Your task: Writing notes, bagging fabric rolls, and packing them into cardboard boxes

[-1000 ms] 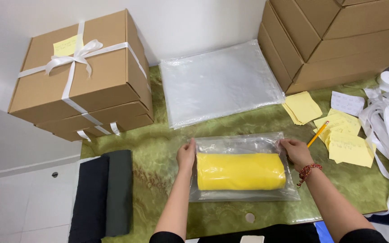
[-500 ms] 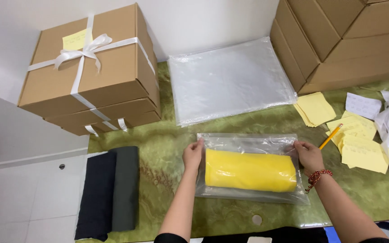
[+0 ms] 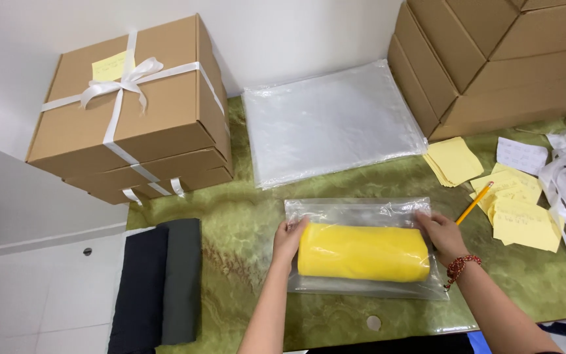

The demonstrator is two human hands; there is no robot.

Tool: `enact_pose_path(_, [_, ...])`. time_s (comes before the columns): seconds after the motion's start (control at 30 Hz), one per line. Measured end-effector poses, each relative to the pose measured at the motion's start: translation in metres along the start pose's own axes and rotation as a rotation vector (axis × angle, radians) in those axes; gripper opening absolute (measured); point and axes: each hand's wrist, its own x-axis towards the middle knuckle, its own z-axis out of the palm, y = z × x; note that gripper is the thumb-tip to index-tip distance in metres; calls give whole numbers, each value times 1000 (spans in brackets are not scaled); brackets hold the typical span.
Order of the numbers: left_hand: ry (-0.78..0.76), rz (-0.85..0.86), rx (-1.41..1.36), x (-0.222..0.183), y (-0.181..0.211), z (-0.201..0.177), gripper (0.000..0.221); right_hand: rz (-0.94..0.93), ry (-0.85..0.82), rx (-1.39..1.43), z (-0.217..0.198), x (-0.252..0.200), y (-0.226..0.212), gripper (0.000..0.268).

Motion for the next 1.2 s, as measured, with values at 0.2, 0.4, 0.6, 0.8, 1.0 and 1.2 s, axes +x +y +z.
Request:
enact_pose_path(0.2, [98,35,84,74,-57,14,39,13,-111,163,-13,31,34,28])
enact_pose_path(0.4, [140,96,5,49,-38,13,20,-101,50,-190,-5,27,36,26])
enact_pose_path(0.6, [237,122,-91,63,-42,5,24,-72,91,-254,-7,20,17,25])
enact_pose_path(0.8, [73,-79,-118,35,-1,-4,61,20,178,-5,3,31,10,30])
enact_pose_path(1.0, [148,67,-143,85,-29,0,33,-15,235,53,8,62,28,23])
enact_pose_path(1.2, [139,104,-94,96,-33,-4,32,-41,123,366,-9,46,17,32])
